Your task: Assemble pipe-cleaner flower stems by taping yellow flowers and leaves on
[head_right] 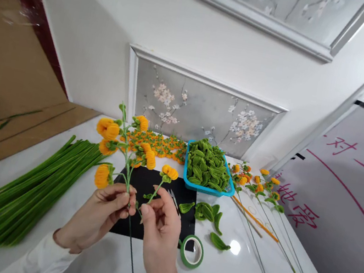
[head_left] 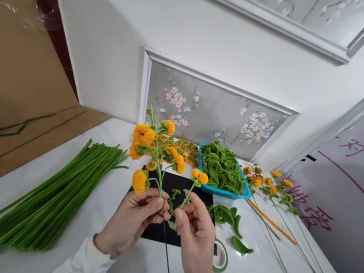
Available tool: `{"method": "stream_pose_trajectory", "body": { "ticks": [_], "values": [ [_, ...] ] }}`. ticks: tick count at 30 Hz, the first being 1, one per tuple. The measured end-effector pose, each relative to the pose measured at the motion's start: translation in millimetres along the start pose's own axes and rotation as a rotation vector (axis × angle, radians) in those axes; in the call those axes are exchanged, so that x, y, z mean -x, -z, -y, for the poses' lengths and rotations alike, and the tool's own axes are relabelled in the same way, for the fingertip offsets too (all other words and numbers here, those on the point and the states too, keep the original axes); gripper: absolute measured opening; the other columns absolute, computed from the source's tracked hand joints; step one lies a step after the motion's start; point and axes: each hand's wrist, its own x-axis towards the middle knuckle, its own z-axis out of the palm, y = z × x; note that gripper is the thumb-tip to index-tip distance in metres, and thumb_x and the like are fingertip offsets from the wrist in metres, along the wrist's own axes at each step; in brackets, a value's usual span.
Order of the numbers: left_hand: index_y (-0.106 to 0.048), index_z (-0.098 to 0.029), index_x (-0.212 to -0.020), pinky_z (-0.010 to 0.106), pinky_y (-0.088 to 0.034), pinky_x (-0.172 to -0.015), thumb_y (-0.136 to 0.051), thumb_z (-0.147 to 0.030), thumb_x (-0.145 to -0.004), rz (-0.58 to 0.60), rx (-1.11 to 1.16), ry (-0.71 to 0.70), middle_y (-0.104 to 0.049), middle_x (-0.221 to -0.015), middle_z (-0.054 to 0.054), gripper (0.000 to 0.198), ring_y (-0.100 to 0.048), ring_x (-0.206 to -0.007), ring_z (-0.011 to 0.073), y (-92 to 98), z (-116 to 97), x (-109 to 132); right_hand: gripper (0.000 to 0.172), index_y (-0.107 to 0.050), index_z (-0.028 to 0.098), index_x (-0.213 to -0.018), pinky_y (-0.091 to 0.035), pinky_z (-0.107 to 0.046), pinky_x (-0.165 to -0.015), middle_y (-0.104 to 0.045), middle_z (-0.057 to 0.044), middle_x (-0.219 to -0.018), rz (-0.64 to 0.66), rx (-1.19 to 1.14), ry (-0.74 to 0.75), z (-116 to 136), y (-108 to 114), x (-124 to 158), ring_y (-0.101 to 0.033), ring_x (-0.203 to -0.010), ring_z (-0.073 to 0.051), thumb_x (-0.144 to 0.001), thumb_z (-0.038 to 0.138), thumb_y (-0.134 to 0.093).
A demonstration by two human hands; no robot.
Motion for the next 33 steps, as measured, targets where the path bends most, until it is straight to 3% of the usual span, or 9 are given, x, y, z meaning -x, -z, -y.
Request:
{"method": "stream_pose_trajectory", "body": {
  "ticks": [11,24,29,33],
  "values": [
    [-0.073,-0.015,-0.074,0.015,-0.05,-0.048,-0.08,-0.026,-0.065,0.004,0.011,0.025,-0.066,-0.061,0.001,0.016,-0.062,-0.054,0.0099,-1.8,0,1,0.005,-0.061,0.022,-0.089,-0.045,-0.027,-0.061,-0.059,-0.003,-0.08,0.052,0.127,0.14,-9,4,3,-0.053,-0.067,-0.015,-0.087,0.024,-0.056],
    [-0.073,-0.015,-0.073,0.02,-0.052,-0.052,-0.08,-0.027,-0.063,-0.15,-0.199,-0.044,-0.068,-0.062,0.002,0.016,-0.063,-0.057,0.0133,-6.9,-1,-1,0.008,-0.063,0.022,-0.087,-0.045,-0.028,-0.062,-0.059,-0.003,-0.077,0.016,0.146,0.134,-12,7,7,-0.054,-0.068,-0.015,-0.088,0.023,-0.055],
    [-0.07,-0.016,-0.063,0.02,-0.049,-0.05,-0.081,-0.023,-0.059,-0.257,-0.246,-0.154,-0.068,-0.061,0.0,0.014,-0.06,-0.053,0.0123,-4.9,2,-1,0.016,-0.07,0.024,-0.082,-0.046,-0.027,-0.061,-0.061,-0.003,-0.078,0.078,0.245,0.273,-4,2,8,-0.057,-0.069,-0.015,-0.085,0.015,-0.057],
    [-0.068,-0.016,-0.063,0.022,-0.05,-0.05,-0.08,-0.026,-0.061,-0.265,-0.216,-0.111,-0.068,-0.056,0.001,0.016,-0.062,-0.053,0.0151,-3.8,3,-2,0.019,-0.073,0.025,-0.079,-0.048,-0.025,-0.057,-0.063,-0.004,-0.077,0.125,0.312,0.33,1,-7,10,-0.06,-0.067,-0.015,-0.082,0.013,-0.059]
  ]
}}
